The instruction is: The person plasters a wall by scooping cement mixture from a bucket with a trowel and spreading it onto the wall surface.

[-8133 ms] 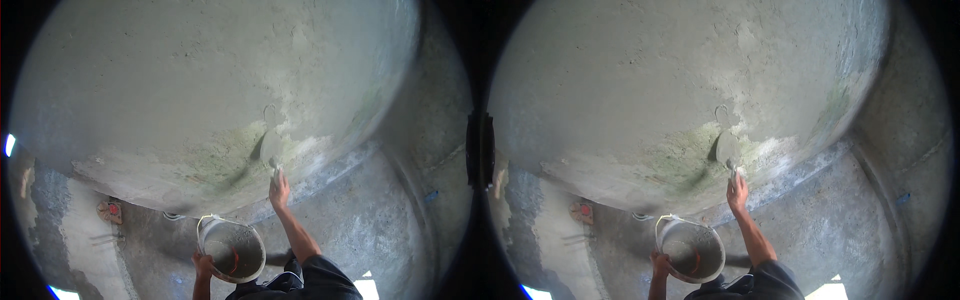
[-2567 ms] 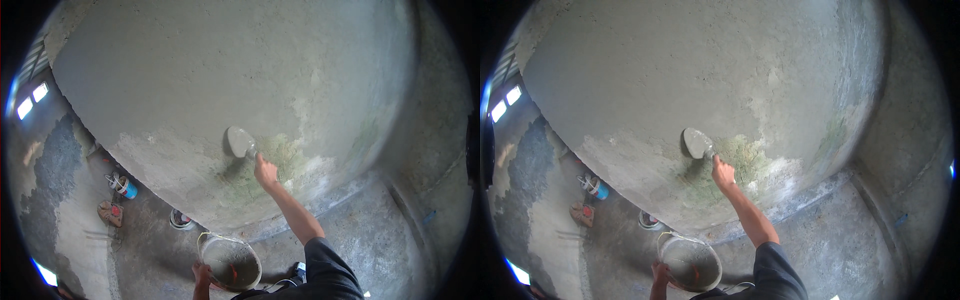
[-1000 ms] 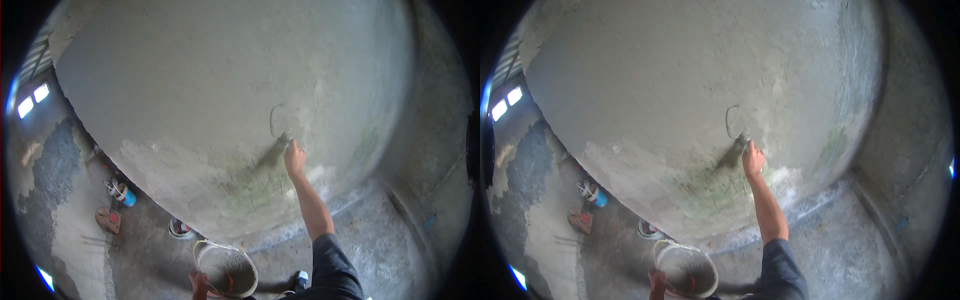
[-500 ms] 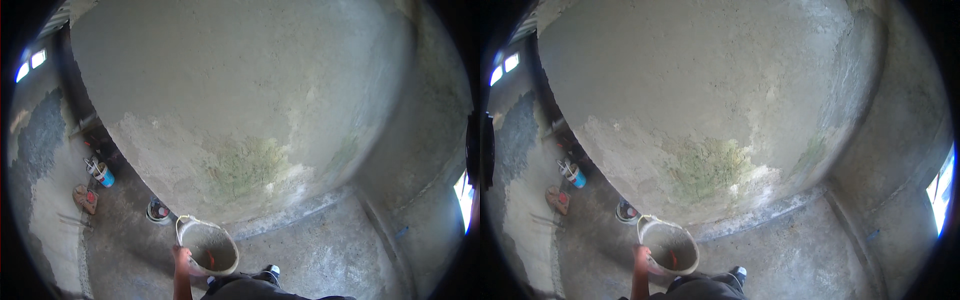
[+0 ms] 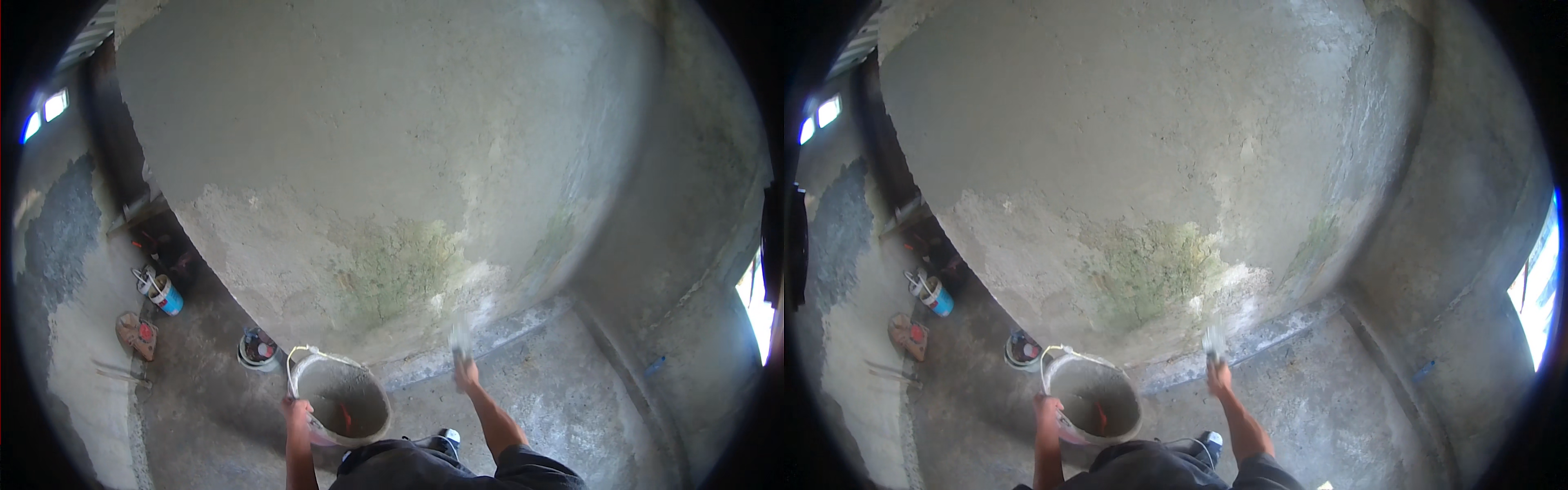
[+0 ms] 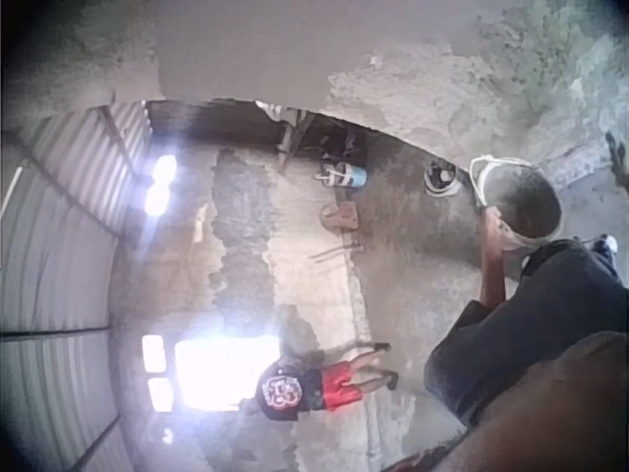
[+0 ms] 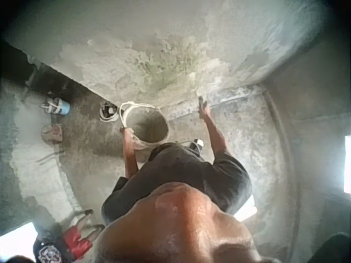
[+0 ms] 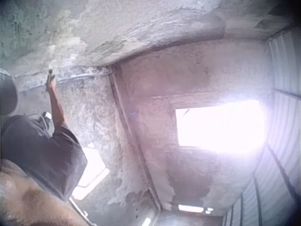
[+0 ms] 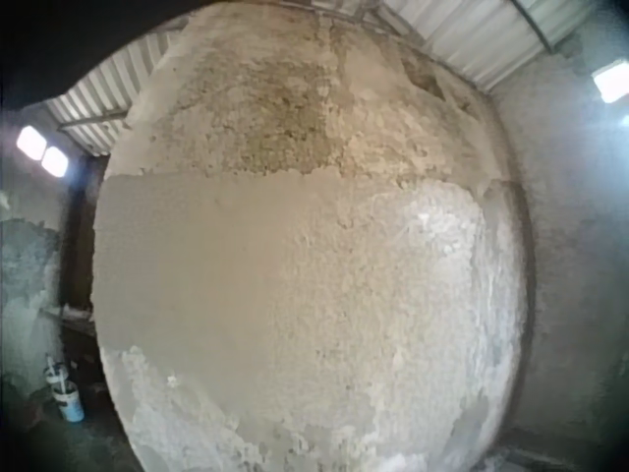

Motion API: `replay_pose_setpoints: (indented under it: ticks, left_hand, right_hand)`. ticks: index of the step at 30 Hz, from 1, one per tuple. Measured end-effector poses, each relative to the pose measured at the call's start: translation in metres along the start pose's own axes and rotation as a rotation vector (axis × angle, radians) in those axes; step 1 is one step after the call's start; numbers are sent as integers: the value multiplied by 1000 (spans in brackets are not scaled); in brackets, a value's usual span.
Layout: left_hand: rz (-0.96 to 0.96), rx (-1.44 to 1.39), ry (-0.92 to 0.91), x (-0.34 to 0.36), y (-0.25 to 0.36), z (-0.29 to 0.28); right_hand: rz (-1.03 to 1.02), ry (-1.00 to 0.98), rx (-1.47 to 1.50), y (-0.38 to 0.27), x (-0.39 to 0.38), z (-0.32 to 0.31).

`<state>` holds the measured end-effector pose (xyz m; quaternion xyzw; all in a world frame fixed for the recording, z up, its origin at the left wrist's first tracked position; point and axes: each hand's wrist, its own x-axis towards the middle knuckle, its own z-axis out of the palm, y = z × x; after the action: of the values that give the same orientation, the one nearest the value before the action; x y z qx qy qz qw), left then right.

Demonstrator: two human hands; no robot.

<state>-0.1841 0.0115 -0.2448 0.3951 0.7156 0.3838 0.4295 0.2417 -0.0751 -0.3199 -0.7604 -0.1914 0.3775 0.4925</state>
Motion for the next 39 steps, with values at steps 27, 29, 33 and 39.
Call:
replay_pose_setpoints:
  ticks: [27, 29, 33, 39]
  left_hand:
    - [10, -303, 171, -33, 22, -33]
    - [-10, -330, 188, -30, 26, -24]
    - [-35, -260, 43, -20, 16, -39]
    - [-56, -315, 212, -37, 28, -21]
  right_hand:
    - [-757, 334, 297, -402, 43, 71]
    - [-912, 352, -14, -382, 44, 101]
    - [-1166, 67, -437, -332, 24, 130]
    - [-1068, 434, -244, -332, 52, 52]
